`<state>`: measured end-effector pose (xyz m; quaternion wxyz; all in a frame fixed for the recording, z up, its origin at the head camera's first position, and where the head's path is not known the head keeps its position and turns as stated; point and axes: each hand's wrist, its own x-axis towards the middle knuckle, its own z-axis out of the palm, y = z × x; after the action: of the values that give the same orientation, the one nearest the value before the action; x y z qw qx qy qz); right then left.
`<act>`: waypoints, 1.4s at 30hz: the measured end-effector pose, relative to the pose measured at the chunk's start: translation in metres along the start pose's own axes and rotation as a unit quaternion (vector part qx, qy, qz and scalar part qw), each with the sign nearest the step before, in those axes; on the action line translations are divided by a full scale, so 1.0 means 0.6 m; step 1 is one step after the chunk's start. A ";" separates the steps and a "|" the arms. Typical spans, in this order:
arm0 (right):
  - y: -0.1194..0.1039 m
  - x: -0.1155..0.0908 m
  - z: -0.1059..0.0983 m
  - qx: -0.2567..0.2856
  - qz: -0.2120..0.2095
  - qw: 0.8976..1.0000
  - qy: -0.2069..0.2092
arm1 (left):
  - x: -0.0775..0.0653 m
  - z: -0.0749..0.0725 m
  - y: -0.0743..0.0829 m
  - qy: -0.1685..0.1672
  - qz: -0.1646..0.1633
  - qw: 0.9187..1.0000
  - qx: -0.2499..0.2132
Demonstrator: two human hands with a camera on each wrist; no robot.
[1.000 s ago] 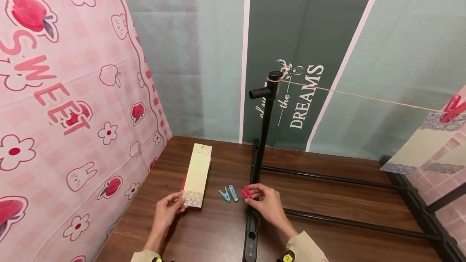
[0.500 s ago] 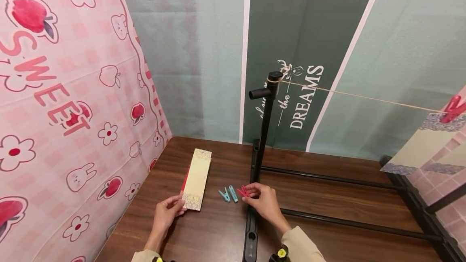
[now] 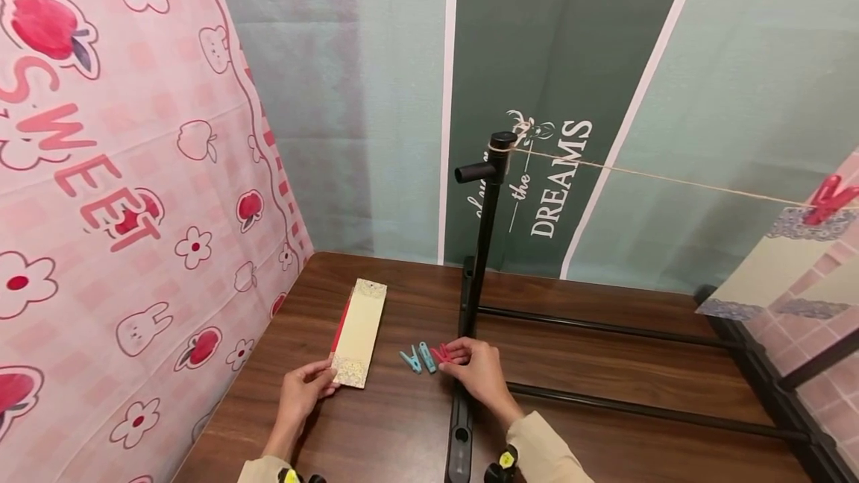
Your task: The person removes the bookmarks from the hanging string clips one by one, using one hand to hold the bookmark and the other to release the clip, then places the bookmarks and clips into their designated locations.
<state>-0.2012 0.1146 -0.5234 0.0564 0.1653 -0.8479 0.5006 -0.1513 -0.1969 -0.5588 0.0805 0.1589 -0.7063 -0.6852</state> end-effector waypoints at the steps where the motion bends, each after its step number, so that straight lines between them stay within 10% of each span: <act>1: 0.000 0.001 0.003 -0.002 0.001 1.000 -0.001 | 0.001 -0.001 -0.001 0.000 -0.003 1.000 0.000; 42: -0.018 0.030 0.070 0.017 0.020 0.999 -0.038 | 0.007 -0.005 0.010 -0.016 -0.065 0.997 0.029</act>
<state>-0.2113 0.0693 -0.5304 0.0114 0.1680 -0.8438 0.5096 -0.1548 -0.2010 -0.5530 0.0195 0.1953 -0.7155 -0.6704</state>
